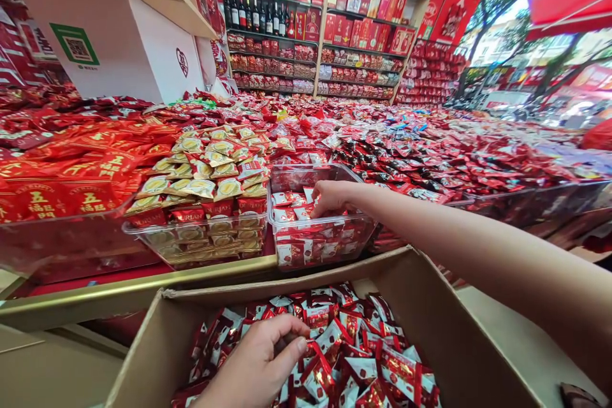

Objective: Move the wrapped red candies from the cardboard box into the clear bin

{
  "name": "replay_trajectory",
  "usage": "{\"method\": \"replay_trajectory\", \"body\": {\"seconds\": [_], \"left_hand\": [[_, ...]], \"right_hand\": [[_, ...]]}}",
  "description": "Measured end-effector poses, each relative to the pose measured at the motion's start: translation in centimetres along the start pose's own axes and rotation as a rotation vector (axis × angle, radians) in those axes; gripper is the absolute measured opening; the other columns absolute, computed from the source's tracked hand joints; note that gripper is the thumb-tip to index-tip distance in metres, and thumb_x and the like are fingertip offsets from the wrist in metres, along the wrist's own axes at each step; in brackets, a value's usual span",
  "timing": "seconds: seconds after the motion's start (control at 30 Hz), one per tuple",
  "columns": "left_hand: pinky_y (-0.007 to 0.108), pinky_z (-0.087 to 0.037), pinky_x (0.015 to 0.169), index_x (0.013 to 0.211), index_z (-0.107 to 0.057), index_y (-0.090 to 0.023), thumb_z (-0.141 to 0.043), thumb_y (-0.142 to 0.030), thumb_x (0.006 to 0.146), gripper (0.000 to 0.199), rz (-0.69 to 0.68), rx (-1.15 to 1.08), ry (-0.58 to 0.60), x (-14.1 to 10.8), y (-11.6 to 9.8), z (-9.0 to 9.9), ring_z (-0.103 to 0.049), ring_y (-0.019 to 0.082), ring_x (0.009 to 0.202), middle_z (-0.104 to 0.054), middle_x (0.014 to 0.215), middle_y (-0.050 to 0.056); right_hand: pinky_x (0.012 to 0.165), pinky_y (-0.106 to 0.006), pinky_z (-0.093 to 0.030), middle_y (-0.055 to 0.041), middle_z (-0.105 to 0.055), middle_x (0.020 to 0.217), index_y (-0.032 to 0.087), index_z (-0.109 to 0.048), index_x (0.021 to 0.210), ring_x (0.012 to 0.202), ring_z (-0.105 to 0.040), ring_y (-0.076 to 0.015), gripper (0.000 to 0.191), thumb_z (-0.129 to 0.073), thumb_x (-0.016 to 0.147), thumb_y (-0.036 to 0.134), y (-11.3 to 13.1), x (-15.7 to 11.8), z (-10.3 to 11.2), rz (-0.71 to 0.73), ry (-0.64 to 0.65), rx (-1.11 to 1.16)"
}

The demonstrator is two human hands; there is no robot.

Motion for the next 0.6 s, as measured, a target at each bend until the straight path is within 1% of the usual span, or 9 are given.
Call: {"method": "replay_trajectory", "body": {"seconds": [0.07,0.13,0.2,0.27,0.37,0.43,0.5,0.53,0.6], "left_hand": [[0.021,-0.039,0.063,0.085,-0.059,-0.023,-0.042,-0.031,0.076,0.021,-0.019,0.07,0.001,0.1,0.4,-0.2,-0.054,0.015,0.069,-0.062,0.075,-0.001],[0.022,-0.039,0.064,0.085,-0.06,-0.025,-0.042,-0.03,0.075,0.021,-0.026,0.17,0.034,0.2,1.1,-0.7,-0.055,0.015,0.071,-0.063,0.076,-0.001],[0.023,-0.039,0.066,0.087,-0.06,-0.026,-0.043,-0.028,0.074,0.021,-0.02,0.282,0.092,0.1,2.2,-1.2,-0.055,0.017,0.074,-0.064,0.079,-0.001],[0.027,-0.04,0.069,0.087,-0.061,-0.026,-0.045,-0.027,0.071,0.022,0.013,0.38,0.158,-0.2,3.9,-1.9,-0.056,0.02,0.079,-0.064,0.084,0.002],[0.033,-0.04,0.076,0.093,-0.061,-0.022,-0.051,-0.023,0.063,0.031,0.091,0.466,0.268,-0.5,7.0,-3.2,-0.055,0.026,0.09,-0.063,0.096,0.009],[0.037,-0.037,0.083,0.111,-0.05,-0.019,-0.054,-0.022,0.06,0.052,0.103,0.463,0.312,-0.5,8.5,-4.3,-0.049,0.029,0.101,-0.056,0.111,0.013],[0.036,-0.035,0.086,0.12,-0.041,-0.019,-0.055,-0.02,0.058,0.063,0.106,0.457,0.326,-0.1,9.4,-5.3,-0.048,0.028,0.104,-0.053,0.116,0.014],[0.035,-0.036,0.086,0.121,-0.04,-0.021,-0.055,-0.02,0.058,0.065,0.108,0.456,0.332,0.1,9.7,-5.7,-0.048,0.027,0.104,-0.053,0.117,0.012],[0.033,-0.036,0.085,0.121,-0.04,-0.023,-0.055,-0.019,0.059,0.063,0.113,0.459,0.342,0.7,9.8,-6.4,-0.048,0.026,0.104,-0.052,0.118,0.01]], "right_hand": [[0.05,-0.024,-0.04,-0.0103,-0.062,0.078,0.008,-0.057,0.098,0.064,-0.055,-0.017,0.043,-0.063,0.061,0.028,0.8,-0.6,0.2,0.009,-0.022,-0.082],[0.055,-0.024,-0.04,-0.0114,-0.062,0.082,0.007,-0.061,0.089,0.072,-0.055,-0.0196,0.037,-0.065,0.058,0.026,1.5,-1.1,0.4,0.024,-0.045,-0.155],[0.058,-0.024,-0.04,-0.0109,-0.062,0.081,0.008,-0.063,0.084,0.074,-0.055,-0.0198,0.03,-0.064,0.059,0.026,1.8,-1.3,0.6,0.041,-0.073,-0.202],[0.059,-0.024,-0.04,-0.0104,-0.063,0.079,0.009,-0.062,0.084,0.073,-0.056,-0.019,0.028,-0.06,0.063,0.027,1.8,-1.4,1.1,0.059,-0.134,-0.226],[0.066,-0.024,-0.039,-0.0118,-0.061,0.09,0.01,-0.059,0.093,0.083,-0.054,-0.0201,0.029,-0.05,0.07,0.026,1.4,-1.6,2.3,0.104,-0.312,-0.245],[0.069,-0.025,-0.038,-0.011,-0.059,0.094,0.012,-0.057,0.095,0.087,-0.052,-0.0198,0.028,-0.044,0.074,0.026,1.4,-2.1,3.2,0.18,-0.466,-0.252],[0.068,-0.025,-0.038,-0.0096,-0.061,0.09,0.014,-0.059,0.09,0.083,-0.054,-0.0188,0.026,-0.042,0.074,0.026,1.7,-2.8,3.7,0.268,-0.572,-0.265],[0.066,-0.025,-0.038,-0.0092,-0.061,0.087,0.014,-0.06,0.086,0.08,-0.054,-0.0186,0.024,-0.043,0.074,0.026,1.8,-3.0,3.8,0.303,-0.59,-0.281],[0.064,-0.024,-0.038,-0.0094,-0.062,0.083,0.013,-0.061,0.084,0.076,-0.055,-0.0188,0.023,-0.045,0.072,0.024,1.9,-3.0,3.5,0.337,-0.518,-0.334]]}}
Point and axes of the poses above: each hand's wrist, its own x-axis towards the middle knuckle, its own z-axis out of the back of the hand, y = z × x, the point moved 5 cm from there along x, towards the middle knuckle
